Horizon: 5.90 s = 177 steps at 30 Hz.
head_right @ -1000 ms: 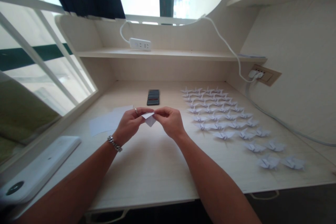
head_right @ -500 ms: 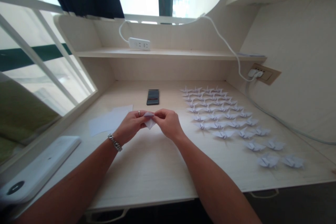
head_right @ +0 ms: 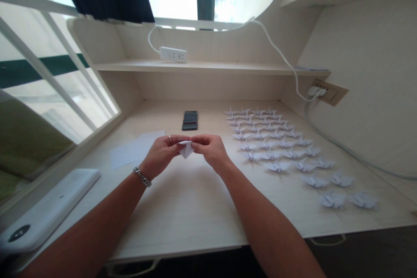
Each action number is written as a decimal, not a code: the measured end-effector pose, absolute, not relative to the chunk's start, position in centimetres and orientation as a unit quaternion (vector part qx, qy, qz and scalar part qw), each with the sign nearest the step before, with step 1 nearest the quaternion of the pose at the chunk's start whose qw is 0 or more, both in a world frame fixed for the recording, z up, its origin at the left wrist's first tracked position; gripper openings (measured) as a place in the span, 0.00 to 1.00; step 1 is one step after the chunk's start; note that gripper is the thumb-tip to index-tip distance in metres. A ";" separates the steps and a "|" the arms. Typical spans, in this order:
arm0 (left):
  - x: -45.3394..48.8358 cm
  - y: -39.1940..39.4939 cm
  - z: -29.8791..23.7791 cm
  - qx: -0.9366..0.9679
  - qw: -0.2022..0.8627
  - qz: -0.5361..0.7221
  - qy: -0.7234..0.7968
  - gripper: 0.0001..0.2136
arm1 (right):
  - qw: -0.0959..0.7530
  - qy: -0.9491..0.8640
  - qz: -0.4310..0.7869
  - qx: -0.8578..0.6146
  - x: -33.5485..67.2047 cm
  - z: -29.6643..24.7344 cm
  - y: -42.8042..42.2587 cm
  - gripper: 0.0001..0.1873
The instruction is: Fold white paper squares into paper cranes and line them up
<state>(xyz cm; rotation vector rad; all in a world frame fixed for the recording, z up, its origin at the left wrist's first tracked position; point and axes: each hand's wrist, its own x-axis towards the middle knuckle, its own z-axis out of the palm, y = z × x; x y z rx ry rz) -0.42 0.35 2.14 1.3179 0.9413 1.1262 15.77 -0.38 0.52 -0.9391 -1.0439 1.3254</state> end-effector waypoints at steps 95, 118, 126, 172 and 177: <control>-0.4 -0.2 2.3 0.617 0.409 0.549 0.389 0.06 | 0.603 -0.540 0.458 -0.366 15.3 1.1 -1.3 0.11; -0.3 0.7 0.7 0.574 0.472 0.564 0.360 0.11 | 0.610 -0.558 0.432 -0.361 15.5 1.3 -1.2 0.08; -0.1 0.2 1.5 0.587 0.449 0.563 0.371 0.12 | 0.599 -0.580 0.402 -0.378 15.8 1.5 -1.4 0.08; -0.2 0.6 1.2 0.575 0.501 0.544 0.351 0.08 | 0.580 -0.465 0.543 -0.390 15.9 1.6 -0.8 0.15; -0.2 0.5 1.3 0.569 0.520 0.534 0.347 0.09 | 0.578 -0.475 0.534 -0.393 16.0 1.5 -0.7 0.14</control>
